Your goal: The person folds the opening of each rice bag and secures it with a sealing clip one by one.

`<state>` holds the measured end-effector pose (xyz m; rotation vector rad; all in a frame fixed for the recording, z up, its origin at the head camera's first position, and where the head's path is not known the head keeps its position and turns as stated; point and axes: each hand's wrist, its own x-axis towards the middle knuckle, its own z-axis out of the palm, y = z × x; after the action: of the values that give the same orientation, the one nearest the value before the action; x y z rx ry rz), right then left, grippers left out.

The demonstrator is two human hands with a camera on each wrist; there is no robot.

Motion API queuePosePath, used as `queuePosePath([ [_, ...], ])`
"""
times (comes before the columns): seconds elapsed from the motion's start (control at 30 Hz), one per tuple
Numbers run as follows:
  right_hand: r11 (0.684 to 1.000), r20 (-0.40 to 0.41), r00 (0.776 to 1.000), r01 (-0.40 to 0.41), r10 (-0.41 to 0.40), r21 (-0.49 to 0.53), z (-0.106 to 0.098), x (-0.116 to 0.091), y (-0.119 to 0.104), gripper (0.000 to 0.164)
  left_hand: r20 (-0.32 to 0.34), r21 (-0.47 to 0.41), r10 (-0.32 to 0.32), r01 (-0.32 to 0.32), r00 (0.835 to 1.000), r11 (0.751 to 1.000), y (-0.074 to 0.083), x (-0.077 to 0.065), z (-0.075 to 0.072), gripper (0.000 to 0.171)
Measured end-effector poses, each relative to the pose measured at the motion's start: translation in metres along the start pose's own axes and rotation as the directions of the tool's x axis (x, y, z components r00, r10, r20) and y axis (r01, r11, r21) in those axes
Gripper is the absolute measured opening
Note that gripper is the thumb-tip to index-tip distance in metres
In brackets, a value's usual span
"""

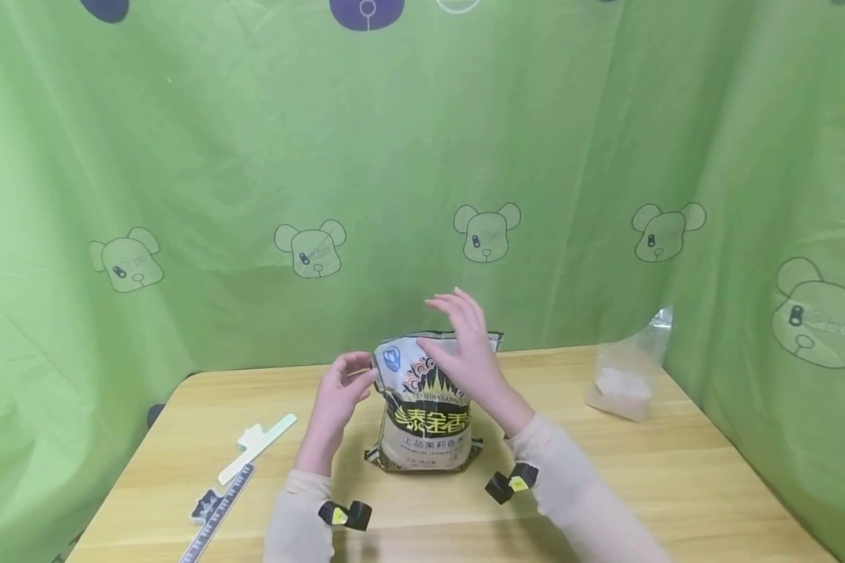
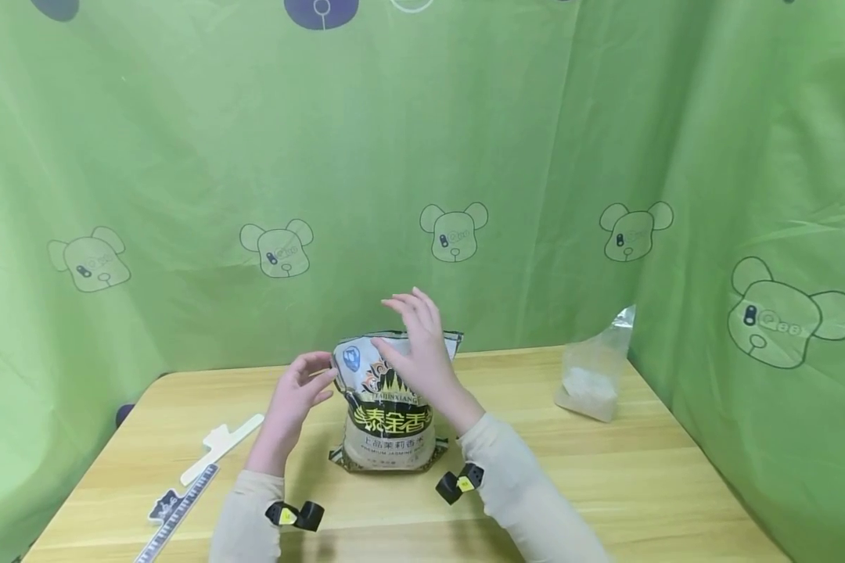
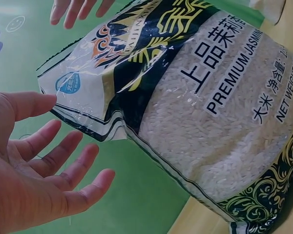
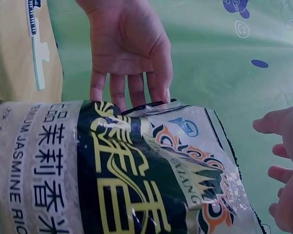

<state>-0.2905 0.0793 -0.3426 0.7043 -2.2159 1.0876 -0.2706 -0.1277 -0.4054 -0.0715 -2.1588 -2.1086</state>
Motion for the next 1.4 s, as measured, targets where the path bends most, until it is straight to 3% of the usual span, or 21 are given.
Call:
queuePosePath([
  [0.3,0.996,0.089,0.995,0.048,-0.041,-0.073,0.012,0.005,-0.002,0.045,0.013,-0.002,-0.026,0.026,1.0,1.0,0.001,-0.001,0.002,0.037],
  [0.53,0.989,0.143,0.989,0.053,-0.034,-0.137,0.019,0.009,-0.002,0.035,0.02,0.027,0.06,-0.061,0.998,0.998,-0.01,0.0,0.004,0.039],
  [0.6,0.986,0.149,0.988,0.058,-0.035,-0.156,0.02,0.01,-0.001,0.034,0.017,0.032,0.059,-0.059,0.998,0.998,-0.011,0.0,0.005,0.039],
  [0.8,0.978,0.145,0.989,0.069,-0.041,-0.199,0.022,0.009,-0.002,0.026,-0.002,0.039,-0.029,0.029,1.0,0.999,-0.017,0.005,0.006,0.035],
  [0.93,0.977,0.148,0.989,0.058,-0.028,-0.203,0.023,0.009,-0.002,0.022,-0.004,0.048,-0.038,0.038,0.999,0.998,-0.018,0.006,0.007,0.032],
  [1.17,0.983,0.151,0.989,0.029,-0.002,-0.182,0.023,0.01,-0.002,0.015,-0.013,0.069,-0.02,0.021,1.0,0.997,-0.019,0.007,0.007,0.029],
  [1.4,0.985,0.138,0.99,0.015,0.009,-0.17,0.022,0.012,-0.002,0.011,-0.043,0.126,0.046,-0.04,0.998,0.991,-0.02,0.008,0.007,0.022],
])
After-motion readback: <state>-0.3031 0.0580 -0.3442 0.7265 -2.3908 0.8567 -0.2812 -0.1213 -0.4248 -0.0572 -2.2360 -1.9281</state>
